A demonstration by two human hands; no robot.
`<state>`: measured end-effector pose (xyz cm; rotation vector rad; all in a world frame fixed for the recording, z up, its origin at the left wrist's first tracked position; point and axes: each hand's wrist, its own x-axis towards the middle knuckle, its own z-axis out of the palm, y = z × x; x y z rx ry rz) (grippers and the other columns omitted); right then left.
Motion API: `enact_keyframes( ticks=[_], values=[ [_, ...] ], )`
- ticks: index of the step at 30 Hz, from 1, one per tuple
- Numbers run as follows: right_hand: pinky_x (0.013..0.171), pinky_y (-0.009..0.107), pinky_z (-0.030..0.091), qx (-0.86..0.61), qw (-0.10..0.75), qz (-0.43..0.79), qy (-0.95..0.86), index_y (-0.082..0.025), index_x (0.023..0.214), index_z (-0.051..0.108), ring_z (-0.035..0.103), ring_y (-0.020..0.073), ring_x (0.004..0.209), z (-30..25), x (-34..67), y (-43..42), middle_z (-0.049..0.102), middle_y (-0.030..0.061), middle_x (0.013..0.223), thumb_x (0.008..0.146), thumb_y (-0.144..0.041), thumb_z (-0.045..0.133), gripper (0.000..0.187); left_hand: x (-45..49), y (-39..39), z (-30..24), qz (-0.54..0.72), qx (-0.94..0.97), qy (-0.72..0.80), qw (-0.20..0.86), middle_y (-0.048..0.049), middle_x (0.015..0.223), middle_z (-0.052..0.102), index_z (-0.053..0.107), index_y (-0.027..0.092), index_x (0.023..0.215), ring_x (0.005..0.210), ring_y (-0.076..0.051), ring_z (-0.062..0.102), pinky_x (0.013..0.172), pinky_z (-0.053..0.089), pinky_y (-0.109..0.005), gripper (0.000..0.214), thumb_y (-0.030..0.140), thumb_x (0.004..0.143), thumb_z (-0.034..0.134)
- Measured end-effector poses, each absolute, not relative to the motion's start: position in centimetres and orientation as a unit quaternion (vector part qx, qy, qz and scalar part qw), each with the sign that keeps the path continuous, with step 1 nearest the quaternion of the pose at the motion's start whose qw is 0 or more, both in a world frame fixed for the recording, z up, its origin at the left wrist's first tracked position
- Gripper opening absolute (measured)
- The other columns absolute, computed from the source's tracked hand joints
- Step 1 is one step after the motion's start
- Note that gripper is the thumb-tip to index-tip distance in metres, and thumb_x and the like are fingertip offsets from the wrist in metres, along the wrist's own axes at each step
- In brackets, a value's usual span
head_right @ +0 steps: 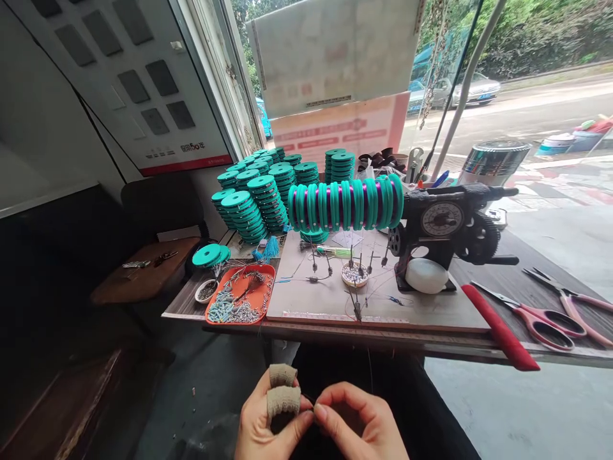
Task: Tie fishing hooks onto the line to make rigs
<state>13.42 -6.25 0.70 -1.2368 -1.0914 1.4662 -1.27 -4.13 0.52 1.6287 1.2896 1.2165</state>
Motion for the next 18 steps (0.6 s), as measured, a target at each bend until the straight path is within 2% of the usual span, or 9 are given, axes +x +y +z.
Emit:
enact_keyframes(
  ticks=[5, 18],
  values=[
    [0.059, 0.021, 0.044, -0.524, 0.432, 0.553, -0.482, -0.019, 0.069, 0.064, 0.055, 0.0161, 0.063, 0.67, 13.62, -6.24, 0.062, 0.0012, 0.065, 0.073, -0.047, 0.062, 0.028, -1.24, -4.16, 0.30, 0.476, 0.645, 0.493, 0.338, -0.0011, 0.073, 0.055, 0.068, 0.021, 0.058, 0.067, -0.014, 0.055, 0.062, 0.044, -0.024, 0.025, 0.044, 0.066, 0.068],
    [0.060, 0.021, 0.044, -0.532, 0.413, 0.543, -0.501, -0.018, 0.070, 0.065, 0.055, 0.0160, 0.063, 0.66, 13.59, -6.16, 0.062, 0.0008, 0.064, 0.073, -0.047, 0.062, 0.029, -1.90, -4.05, -0.37, 0.452, 0.688, 0.475, 0.311, -0.0016, 0.075, 0.057, 0.068, 0.021, 0.061, 0.069, -0.015, 0.057, 0.062, 0.047, -0.023, 0.015, 0.035, 0.066, 0.071]
  ],
)
